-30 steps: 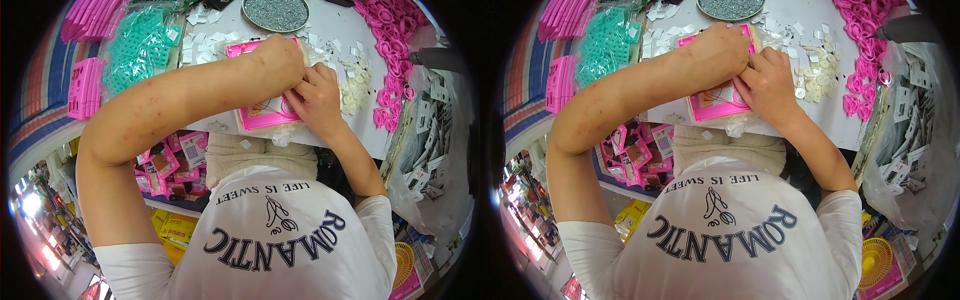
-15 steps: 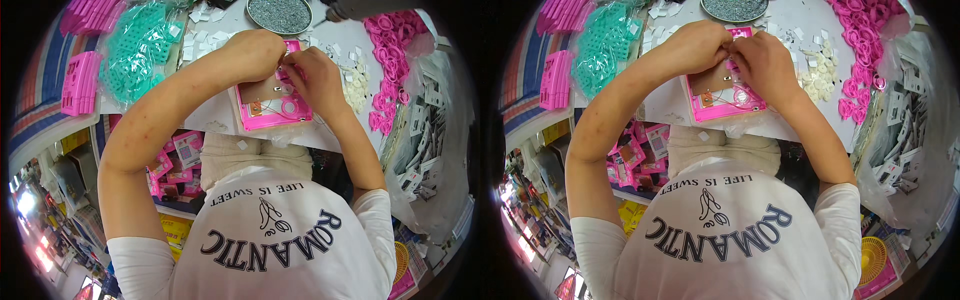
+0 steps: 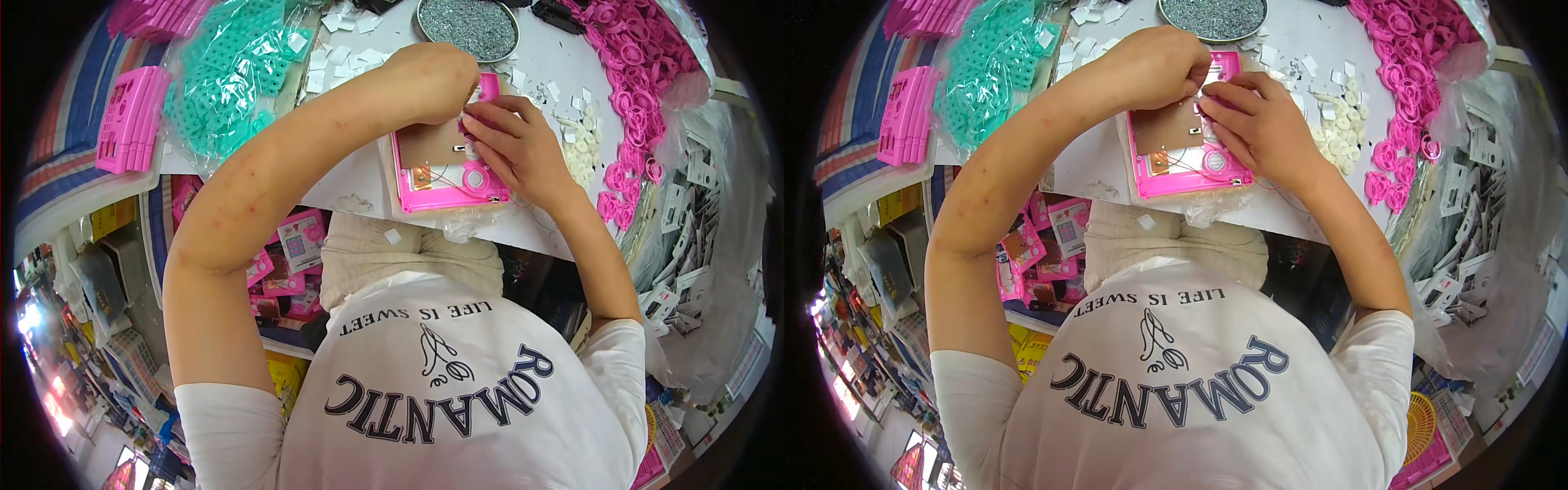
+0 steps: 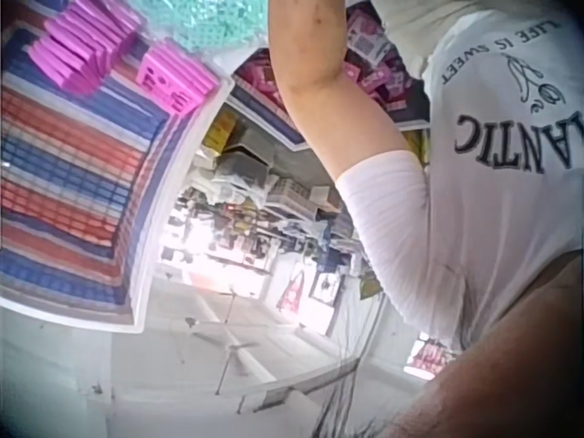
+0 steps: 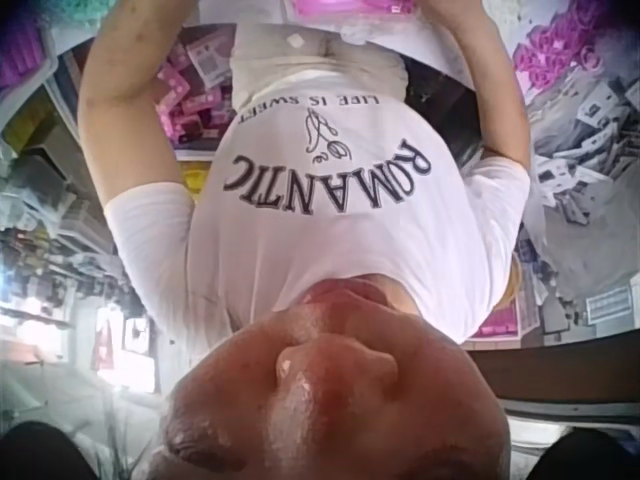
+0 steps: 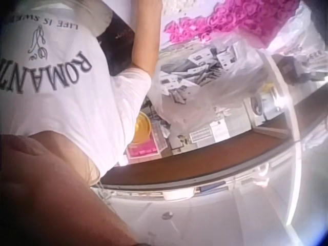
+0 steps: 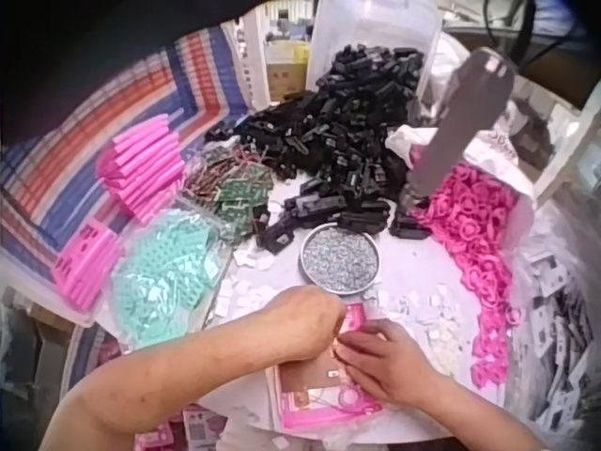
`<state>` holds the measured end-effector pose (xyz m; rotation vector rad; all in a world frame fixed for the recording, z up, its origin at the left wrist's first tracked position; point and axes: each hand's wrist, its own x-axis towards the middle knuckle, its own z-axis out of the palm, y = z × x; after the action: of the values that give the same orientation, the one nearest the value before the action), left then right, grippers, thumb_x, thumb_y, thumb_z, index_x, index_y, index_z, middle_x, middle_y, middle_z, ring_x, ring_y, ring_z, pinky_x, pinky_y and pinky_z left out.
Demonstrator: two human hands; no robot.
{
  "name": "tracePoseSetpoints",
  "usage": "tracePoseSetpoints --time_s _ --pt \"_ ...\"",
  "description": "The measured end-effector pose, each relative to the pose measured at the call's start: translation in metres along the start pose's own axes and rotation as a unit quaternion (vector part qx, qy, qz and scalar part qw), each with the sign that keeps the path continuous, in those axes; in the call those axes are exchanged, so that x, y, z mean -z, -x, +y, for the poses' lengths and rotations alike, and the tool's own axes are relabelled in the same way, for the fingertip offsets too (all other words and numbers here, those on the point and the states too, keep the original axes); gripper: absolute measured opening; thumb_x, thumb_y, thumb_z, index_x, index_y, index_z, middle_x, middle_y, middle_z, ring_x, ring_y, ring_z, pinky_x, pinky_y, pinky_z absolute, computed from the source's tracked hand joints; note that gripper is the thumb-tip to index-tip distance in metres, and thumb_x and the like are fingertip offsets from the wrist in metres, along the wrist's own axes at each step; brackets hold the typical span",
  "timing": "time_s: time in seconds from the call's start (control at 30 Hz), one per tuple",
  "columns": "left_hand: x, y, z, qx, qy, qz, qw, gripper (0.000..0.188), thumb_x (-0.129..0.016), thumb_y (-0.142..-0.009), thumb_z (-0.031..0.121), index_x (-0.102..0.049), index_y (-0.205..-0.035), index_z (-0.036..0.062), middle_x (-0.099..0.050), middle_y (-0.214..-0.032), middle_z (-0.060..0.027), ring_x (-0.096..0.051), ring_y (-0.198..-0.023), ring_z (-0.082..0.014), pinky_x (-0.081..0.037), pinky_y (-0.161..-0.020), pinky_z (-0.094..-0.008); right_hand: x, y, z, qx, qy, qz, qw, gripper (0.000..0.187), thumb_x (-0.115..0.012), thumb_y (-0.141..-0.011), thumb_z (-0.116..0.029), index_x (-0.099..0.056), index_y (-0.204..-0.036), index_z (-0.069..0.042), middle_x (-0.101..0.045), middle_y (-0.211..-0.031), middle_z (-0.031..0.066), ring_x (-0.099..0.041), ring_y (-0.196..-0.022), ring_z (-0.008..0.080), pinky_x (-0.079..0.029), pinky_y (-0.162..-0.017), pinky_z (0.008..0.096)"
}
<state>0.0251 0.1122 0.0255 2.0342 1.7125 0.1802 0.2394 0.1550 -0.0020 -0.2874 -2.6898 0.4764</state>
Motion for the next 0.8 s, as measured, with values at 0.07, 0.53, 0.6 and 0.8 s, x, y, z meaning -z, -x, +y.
tracePoseSetpoints --time_s 0.07,0.53,0.6,0.8 --pt "-0.005 -0.002 -0.002 -0.012 -0.014 0.012 1.0 0.007 -0.072 -0.077 0.01 -0.072 -0.081 0.0047 -0.072 -0.082 -0.0143 -0.07 -0.083 -0.0341 -0.056 -0.075 -0.0451 0.0 0.004 0.001 -0.001 -0.02 -0.001 1.0 0.024 -0.077 -0.083 -0.013 -0.077 -0.107 -0.008 -0.072 -0.115 0.0072 -0.061 -0.109 0.035 -0.054 -0.091 0.0423" --pt "0.016 -0.014 0.0 -0.029 -0.001 -0.089 0.996 0.01 -0.07 -0.079 0.006 -0.073 -0.087 0.0021 -0.074 -0.084 -0.0168 -0.072 -0.081 -0.0324 -0.057 -0.073 -0.0421 -0.006 -0.008 -0.045 -0.068 0.181 -0.076 0.978 0.028 -0.069 -0.08 -0.011 -0.071 -0.106 -0.001 -0.063 -0.11 0.009 -0.057 -0.106 0.0271 -0.051 -0.089 0.0361" --pt "0.025 -0.014 0.002 -0.005 0.047 -0.112 0.993 0.013 -0.068 -0.08 0.006 -0.073 -0.091 0.0017 -0.074 -0.085 -0.0165 -0.072 -0.083 -0.0311 -0.057 -0.075 -0.0414 -0.009 -0.008 -0.049 -0.039 0.232 -0.121 0.964 0.031 -0.067 -0.079 -0.011 -0.07 -0.108 -0.001 -0.061 -0.109 0.0081 -0.056 -0.106 0.0257 -0.05 -0.088 0.0347" --pt "-0.001 0.003 -0.024 -0.096 0.106 0.135 0.98 0.019 -0.065 -0.083 0.008 -0.072 -0.099 0.0018 -0.074 -0.09 -0.0149 -0.071 -0.085 -0.0314 -0.056 -0.076 -0.0401 0.014 -0.006 -0.024 -0.052 0.015 -0.074 0.996 0.032 -0.068 -0.087 -0.01 -0.069 -0.116 0.001 -0.065 -0.122 0.0103 -0.063 -0.106 0.0291 -0.057 -0.084 0.0388"
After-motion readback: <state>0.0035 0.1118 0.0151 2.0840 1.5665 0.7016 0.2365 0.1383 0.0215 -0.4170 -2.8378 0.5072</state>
